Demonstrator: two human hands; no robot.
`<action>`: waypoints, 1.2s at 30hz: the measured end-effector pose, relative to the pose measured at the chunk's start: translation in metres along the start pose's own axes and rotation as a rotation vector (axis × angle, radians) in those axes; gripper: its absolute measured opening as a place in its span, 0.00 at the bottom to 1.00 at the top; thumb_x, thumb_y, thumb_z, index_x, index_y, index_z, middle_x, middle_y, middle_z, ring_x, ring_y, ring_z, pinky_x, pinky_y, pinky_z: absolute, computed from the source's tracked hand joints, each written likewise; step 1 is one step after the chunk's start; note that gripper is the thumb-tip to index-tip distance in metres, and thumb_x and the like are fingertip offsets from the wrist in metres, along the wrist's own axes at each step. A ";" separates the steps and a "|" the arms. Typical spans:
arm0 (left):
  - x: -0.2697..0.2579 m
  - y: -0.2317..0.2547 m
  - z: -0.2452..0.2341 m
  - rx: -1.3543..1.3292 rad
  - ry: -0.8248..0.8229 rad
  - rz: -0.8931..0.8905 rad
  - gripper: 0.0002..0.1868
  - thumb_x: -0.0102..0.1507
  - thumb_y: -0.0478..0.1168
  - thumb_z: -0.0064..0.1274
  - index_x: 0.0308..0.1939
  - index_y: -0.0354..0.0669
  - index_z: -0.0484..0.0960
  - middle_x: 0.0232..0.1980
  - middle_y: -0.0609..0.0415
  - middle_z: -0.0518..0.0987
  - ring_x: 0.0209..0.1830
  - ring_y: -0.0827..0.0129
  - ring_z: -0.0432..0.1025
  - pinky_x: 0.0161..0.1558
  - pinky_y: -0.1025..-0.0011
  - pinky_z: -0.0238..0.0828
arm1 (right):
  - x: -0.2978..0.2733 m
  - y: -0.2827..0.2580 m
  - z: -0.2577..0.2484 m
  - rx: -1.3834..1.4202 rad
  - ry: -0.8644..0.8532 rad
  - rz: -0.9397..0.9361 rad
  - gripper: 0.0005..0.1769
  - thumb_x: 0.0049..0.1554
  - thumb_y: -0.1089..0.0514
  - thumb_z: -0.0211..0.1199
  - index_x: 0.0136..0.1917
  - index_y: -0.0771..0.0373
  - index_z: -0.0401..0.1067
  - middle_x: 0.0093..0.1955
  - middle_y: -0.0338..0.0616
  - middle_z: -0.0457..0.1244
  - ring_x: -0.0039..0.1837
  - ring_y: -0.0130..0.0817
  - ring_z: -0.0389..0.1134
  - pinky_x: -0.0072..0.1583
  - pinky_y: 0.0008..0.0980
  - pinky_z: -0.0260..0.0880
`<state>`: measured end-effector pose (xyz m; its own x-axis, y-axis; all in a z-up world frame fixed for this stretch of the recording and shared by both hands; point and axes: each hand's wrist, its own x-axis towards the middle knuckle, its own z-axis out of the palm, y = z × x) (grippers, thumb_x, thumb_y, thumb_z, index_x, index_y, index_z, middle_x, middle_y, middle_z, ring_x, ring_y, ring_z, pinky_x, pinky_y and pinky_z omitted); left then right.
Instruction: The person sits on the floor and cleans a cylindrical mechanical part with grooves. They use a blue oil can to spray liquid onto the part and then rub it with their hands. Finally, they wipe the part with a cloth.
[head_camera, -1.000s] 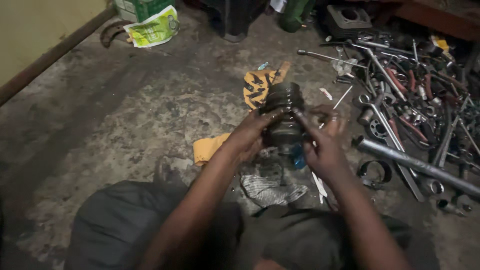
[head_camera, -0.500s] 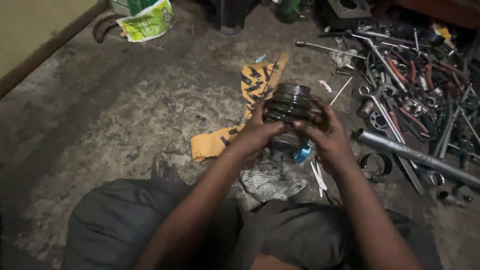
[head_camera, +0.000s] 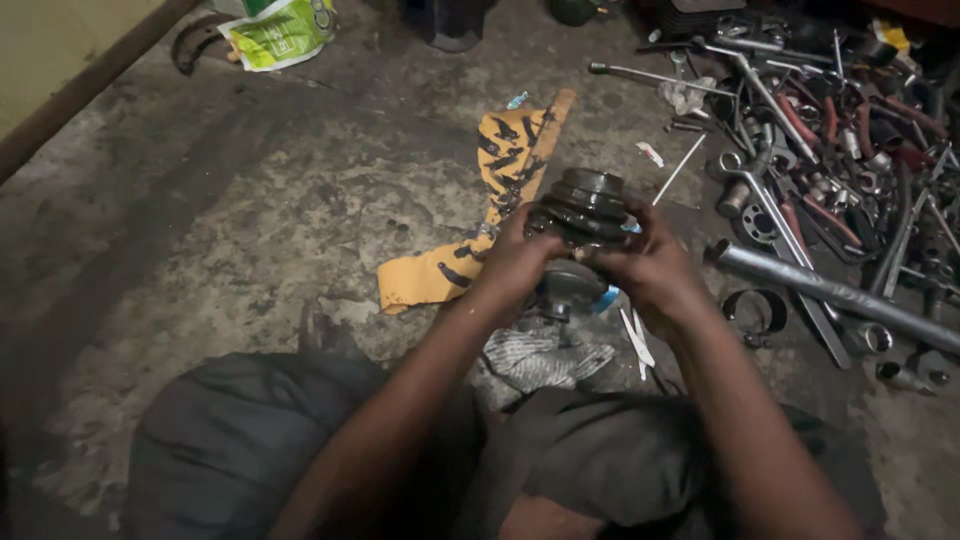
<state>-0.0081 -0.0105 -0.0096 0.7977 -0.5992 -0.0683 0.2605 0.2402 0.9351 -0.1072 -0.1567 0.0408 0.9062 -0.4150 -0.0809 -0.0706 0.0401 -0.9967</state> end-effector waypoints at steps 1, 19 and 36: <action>0.001 0.000 0.000 0.052 -0.001 0.015 0.27 0.57 0.33 0.52 0.62 0.38 0.72 0.51 0.46 0.81 0.48 0.64 0.77 0.49 0.67 0.76 | -0.002 0.001 -0.002 -0.005 -0.005 -0.017 0.48 0.45 0.73 0.69 0.75 0.61 0.54 0.60 0.42 0.69 0.60 0.32 0.73 0.59 0.30 0.77; 0.010 -0.019 -0.003 0.027 -0.044 0.145 0.36 0.62 0.36 0.54 0.68 0.41 0.51 0.61 0.42 0.71 0.58 0.60 0.72 0.55 0.62 0.76 | -0.011 -0.003 0.011 0.131 0.084 0.058 0.50 0.47 0.70 0.70 0.77 0.59 0.51 0.64 0.49 0.65 0.64 0.40 0.70 0.61 0.41 0.75; 0.015 -0.014 -0.020 -0.395 -0.139 -0.113 0.27 0.64 0.40 0.45 0.65 0.39 0.55 0.57 0.41 0.72 0.54 0.54 0.75 0.52 0.54 0.80 | -0.020 -0.022 0.004 0.046 0.141 0.066 0.34 0.53 0.69 0.63 0.73 0.61 0.63 0.61 0.54 0.65 0.61 0.41 0.70 0.63 0.37 0.72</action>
<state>0.0114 -0.0076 -0.0304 0.6787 -0.7290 -0.0896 0.5514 0.4251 0.7178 -0.1222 -0.1456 0.0642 0.8327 -0.5331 -0.1497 -0.1060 0.1119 -0.9880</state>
